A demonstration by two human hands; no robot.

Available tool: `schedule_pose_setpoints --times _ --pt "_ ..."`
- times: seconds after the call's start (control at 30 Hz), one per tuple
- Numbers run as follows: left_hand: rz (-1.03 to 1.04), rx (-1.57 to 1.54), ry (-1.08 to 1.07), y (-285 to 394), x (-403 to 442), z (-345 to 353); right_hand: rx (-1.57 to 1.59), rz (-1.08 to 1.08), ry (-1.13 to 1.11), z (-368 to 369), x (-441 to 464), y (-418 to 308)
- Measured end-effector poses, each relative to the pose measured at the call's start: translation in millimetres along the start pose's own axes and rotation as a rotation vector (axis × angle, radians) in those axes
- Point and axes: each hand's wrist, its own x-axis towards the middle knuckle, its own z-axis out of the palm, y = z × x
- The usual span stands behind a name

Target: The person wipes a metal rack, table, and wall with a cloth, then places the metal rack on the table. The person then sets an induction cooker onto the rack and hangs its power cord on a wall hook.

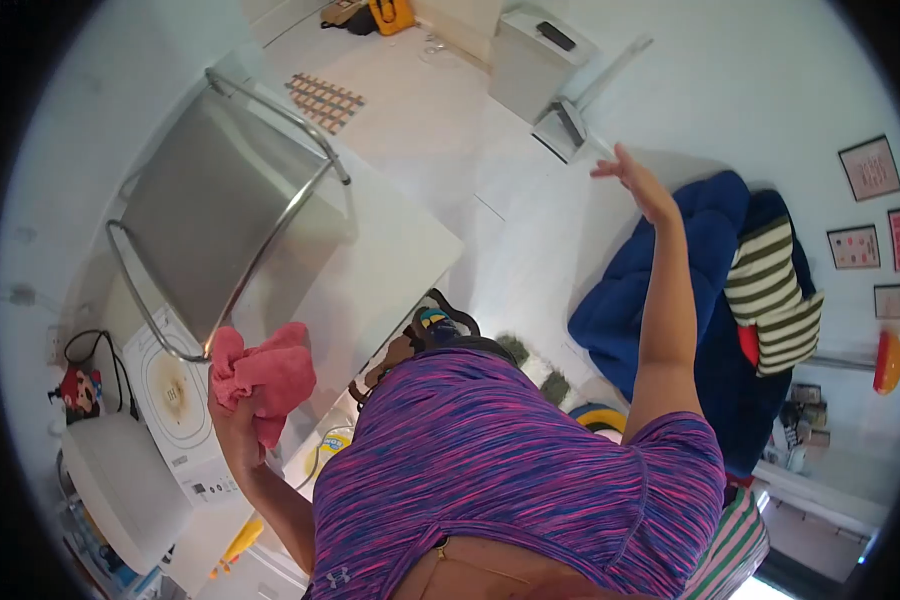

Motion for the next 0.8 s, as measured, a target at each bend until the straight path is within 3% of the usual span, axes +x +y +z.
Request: schedule_pose_setpoints --times 0.03,0.07,0.13,0.27,0.5,0.57,0.63,0.67,0.7,0.73,0.77,0.8 --pt "-0.001 0.004 -0.019 1 2 4 0.252 -0.001 -0.019 3 -15 -22" --pt "0.006 0.0 -0.033 4 2 6 0.256 0.004 -0.005 3 -25 -35" --pt "0.017 -0.004 -0.052 7 1 11 0.553 -0.082 -0.177 3 -38 -49" --pt "0.01 -0.008 0.002 12 -4 14 0.575 -0.152 -0.215 6 -42 -57" --pt "0.039 -0.047 0.057 3 -17 0 0.514 -0.18 -0.269 7 -38 -69" --pt "0.079 -0.047 0.041 2 -19 -1 -0.029 -0.123 0.01 16 -52 -84" --pt "0.121 -0.028 0.094 3 -27 -9 0.351 -0.341 -0.372 11 -61 -83" --pt "0.159 0.078 0.222 3 -27 -10 0.838 -0.334 -0.786 -1 -37 -47" --pt "0.197 0.181 0.354 6 -27 -12 0.773 0.103 -0.489 -4 -11 -32" --pt "0.205 0.189 0.429 15 -32 -10 0.012 -0.116 0.002 2 29 39" --pt "0.21 0.227 0.431 27 -37 -4 0.013 -0.151 -0.05 26 35 23" --pt "0.217 0.262 0.421 39 -36 -2 -0.314 -0.07 0.131 50 29 -5"
